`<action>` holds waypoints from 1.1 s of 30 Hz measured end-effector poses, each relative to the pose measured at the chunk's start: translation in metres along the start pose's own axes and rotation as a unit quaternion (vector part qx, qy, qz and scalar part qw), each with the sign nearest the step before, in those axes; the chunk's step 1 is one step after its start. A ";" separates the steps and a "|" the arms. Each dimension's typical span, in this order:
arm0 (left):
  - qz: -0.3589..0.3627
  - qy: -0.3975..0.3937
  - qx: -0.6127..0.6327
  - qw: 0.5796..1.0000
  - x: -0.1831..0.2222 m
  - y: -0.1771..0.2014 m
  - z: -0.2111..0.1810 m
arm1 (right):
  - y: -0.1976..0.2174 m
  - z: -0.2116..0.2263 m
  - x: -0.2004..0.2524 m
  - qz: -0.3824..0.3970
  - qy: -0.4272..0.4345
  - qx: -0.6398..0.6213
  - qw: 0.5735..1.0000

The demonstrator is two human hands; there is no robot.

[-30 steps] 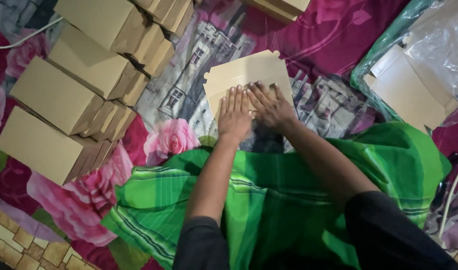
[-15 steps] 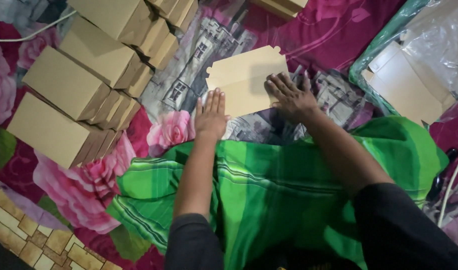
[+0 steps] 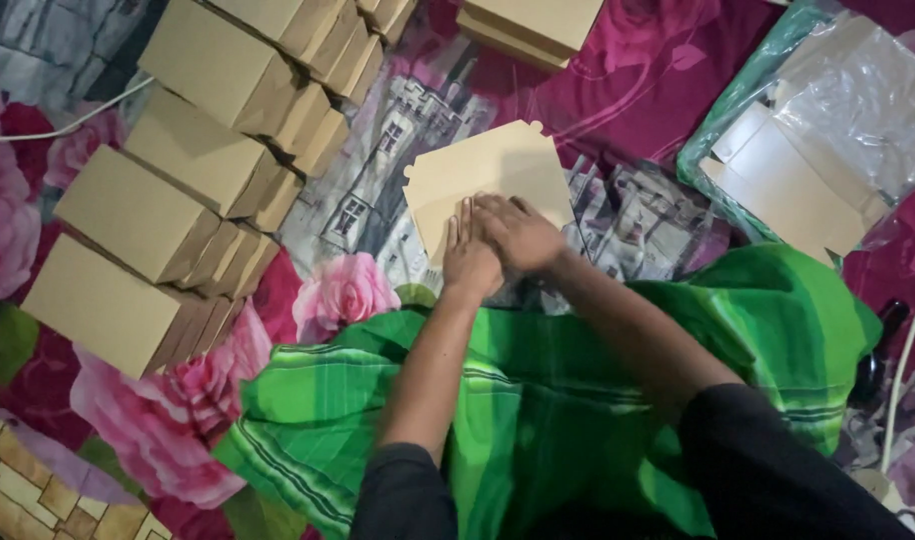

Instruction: The person picks up flat cardboard sheets and folds them into small rectangular boxes, handling one sheet at a time by hand to tuck in the flaps.

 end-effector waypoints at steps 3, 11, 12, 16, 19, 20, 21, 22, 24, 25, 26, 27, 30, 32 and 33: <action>-0.039 -0.018 0.044 0.998 -0.016 -0.013 0.008 | -0.044 -0.019 -0.007 -0.015 0.001 0.087 0.996; -0.050 -0.003 0.058 0.997 0.001 0.010 0.014 | -0.050 -0.041 0.004 -0.013 0.011 0.038 0.999; -0.062 -0.002 0.067 0.996 -0.001 0.011 0.018 | -0.048 -0.048 0.004 -0.001 0.025 0.059 0.998; -0.052 0.004 0.074 0.996 -0.001 0.010 0.026 | -0.022 -0.045 0.009 -0.003 0.014 0.056 0.998; -0.054 0.011 0.077 0.995 0.003 0.008 0.040 | -0.011 -0.049 0.014 -0.020 -0.009 0.052 0.998; -0.048 0.013 0.075 0.996 0.005 0.009 0.043 | -0.007 -0.053 0.018 -0.088 0.013 0.070 0.994; -0.041 0.013 0.073 0.996 0.008 0.008 0.046 | -0.002 -0.057 0.026 -0.154 0.034 0.088 0.984; -0.042 0.013 0.073 0.996 0.009 0.002 0.050 | 0.000 -0.060 0.029 -0.154 0.034 0.088 0.983; -0.045 0.026 0.056 0.997 0.008 -0.006 0.059 | 0.000 -0.073 0.036 -0.031 -0.045 0.120 0.991; -0.047 0.026 0.055 0.997 0.010 -0.005 0.062 | 0.000 -0.075 0.040 -0.033 -0.045 0.120 0.991; -0.026 0.041 0.054 0.997 0.014 -0.006 0.065 | 0.000 -0.079 0.044 -0.021 -0.062 0.127 0.990; -0.007 0.055 0.051 0.997 0.017 -0.006 0.069 | -0.001 -0.083 0.047 -0.011 -0.079 0.134 0.988; 0.014 0.079 0.051 0.995 0.019 -0.015 0.083 | -0.004 -0.092 0.052 0.065 -0.123 0.125 0.982; 0.018 0.088 0.045 0.995 0.024 -0.017 0.084 | 0.001 -0.095 0.059 0.071 -0.126 0.118 0.983; 0.023 0.096 0.040 0.994 0.026 -0.017 0.086 | 0.004 -0.097 0.061 0.080 -0.129 0.110 0.982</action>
Point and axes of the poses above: each hand's wrist, its own x-axis away from the middle knuckle, its own y-axis out of the back of the hand, z = x × y, the point moved 3 cm from there along -x, towards the middle knuckle, and after that the axes turned 3 degrees about -z, right-handed, at the moved point
